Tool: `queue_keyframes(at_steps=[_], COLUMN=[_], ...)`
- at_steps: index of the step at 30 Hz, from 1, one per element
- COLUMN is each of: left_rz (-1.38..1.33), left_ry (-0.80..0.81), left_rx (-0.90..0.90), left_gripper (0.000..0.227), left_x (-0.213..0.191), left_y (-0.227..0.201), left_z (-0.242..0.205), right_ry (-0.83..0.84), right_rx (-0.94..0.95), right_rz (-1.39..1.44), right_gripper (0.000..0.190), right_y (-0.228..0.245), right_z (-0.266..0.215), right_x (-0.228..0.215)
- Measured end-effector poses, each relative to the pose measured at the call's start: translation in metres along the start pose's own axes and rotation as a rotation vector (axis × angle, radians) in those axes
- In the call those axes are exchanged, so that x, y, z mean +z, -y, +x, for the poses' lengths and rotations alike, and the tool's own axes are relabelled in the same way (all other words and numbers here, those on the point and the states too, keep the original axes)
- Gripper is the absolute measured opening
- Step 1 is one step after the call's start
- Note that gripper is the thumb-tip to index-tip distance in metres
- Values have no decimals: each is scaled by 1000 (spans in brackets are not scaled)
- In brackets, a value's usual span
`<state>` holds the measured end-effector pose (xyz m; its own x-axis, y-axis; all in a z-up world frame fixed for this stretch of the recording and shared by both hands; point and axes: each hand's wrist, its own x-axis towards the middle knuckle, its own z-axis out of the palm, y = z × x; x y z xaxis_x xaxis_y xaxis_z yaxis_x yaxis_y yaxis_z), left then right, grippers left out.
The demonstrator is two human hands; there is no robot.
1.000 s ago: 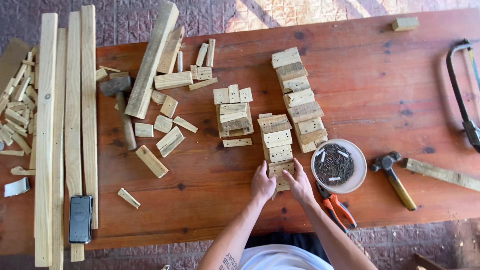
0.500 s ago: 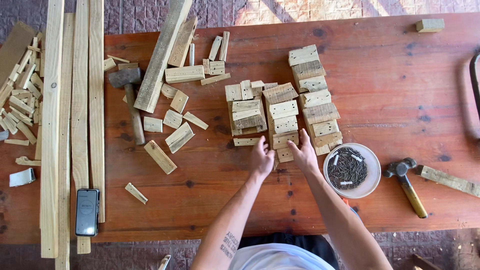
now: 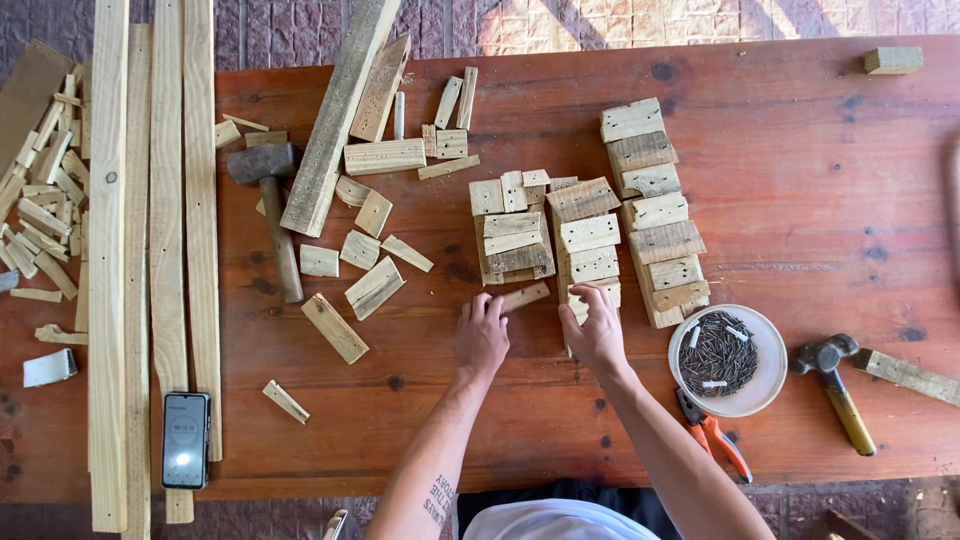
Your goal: The person uses pliers to pull nails out of small wooden blocks arranged in rows on a wooden workbench. They repeatedly pick up nails from the blocks and place them into a white bowl. The person occasionally rearranges the blocks to access more nails.
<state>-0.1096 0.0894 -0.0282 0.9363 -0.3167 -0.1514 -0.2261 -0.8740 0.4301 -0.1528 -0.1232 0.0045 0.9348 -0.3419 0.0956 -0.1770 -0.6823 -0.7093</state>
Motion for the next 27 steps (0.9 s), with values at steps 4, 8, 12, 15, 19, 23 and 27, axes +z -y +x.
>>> queue_keyframes(at_steps=[4, 8, 12, 15, 19, 23, 27], left_rz=[34, -181, -45, -17, -19, -21, -60], left_ry=[-32, -205, -304, -283, -338, -363, -316], left_rx=[112, 291, 352, 348, 364, 379, 420], left_gripper=[34, 21, 17, 15, 16, 39, 64], left_x=[4, 0, -31, -40, -19, -27, -41], left_y=[21, 35, 31, 26, 25, 17, 10], left_z=[3, 17, 33, 45, 55, 58, 65], right_ry=[21, 104, 96, 86, 52, -15, 103], right_rx=[2, 66, 56, 59, -9, -197, -232], right_rz=[-34, -16, -51, -52, -30, -87, -308], right_gripper=[31, 28, 27, 27, 26, 15, 23], right_y=[6, 16, 18, 14, 21, 33, 49], right_z=[-1, 5, 6, 11, 37, 98, 173], right_x=[4, 4, 4, 6, 1, 0, 8])
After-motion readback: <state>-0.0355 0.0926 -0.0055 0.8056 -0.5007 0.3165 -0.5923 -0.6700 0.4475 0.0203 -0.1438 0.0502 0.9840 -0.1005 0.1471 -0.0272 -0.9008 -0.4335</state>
